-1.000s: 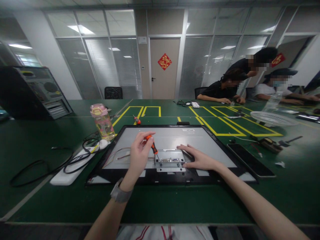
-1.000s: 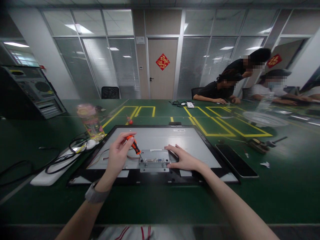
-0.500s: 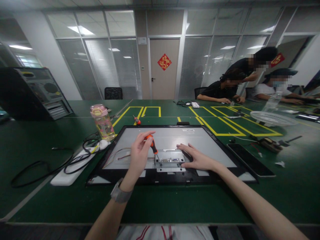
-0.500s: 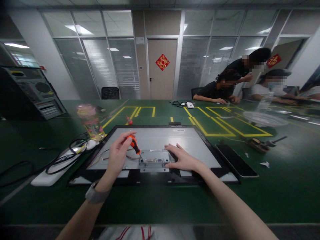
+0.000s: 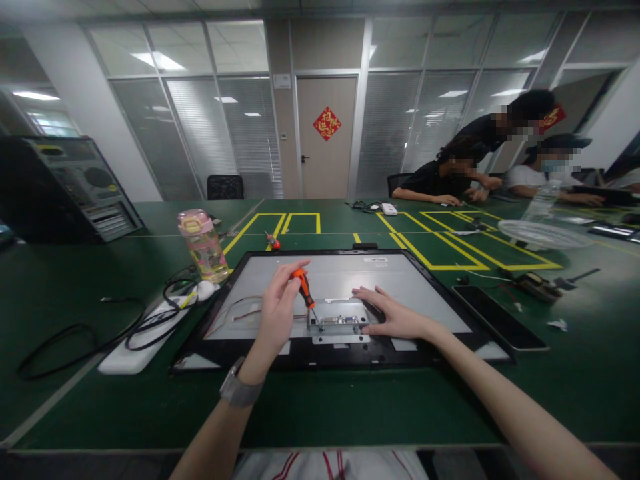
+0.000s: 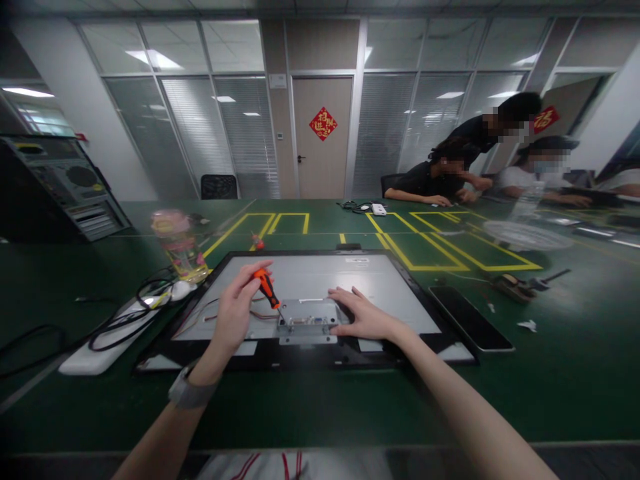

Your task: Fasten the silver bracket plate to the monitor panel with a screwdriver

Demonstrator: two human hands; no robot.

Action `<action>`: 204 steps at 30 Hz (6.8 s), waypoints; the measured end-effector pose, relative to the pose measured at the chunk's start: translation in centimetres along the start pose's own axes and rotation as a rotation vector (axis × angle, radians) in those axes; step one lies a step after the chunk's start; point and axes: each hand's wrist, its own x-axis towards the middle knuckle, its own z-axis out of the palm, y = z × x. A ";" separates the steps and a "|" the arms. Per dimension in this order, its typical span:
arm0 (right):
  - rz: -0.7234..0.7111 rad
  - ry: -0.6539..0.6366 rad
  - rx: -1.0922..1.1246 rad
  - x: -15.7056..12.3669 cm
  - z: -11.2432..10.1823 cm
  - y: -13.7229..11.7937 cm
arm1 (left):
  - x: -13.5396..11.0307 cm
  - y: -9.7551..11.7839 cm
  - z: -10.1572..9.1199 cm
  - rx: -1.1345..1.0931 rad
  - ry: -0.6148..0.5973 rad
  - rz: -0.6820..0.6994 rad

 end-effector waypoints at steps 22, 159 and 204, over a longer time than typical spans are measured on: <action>-0.004 0.003 -0.017 0.0 0.1 0.0 | -0.5 -0.4 0.3 -0.041 -0.096 -0.001; -0.045 0.019 0.030 0.3 0.6 1.1 | -2.9 -2.3 3.4 0.070 -0.109 0.124; -0.041 0.013 0.037 0.1 0.3 0.7 | -3.0 -2.2 3.2 0.128 -0.119 0.165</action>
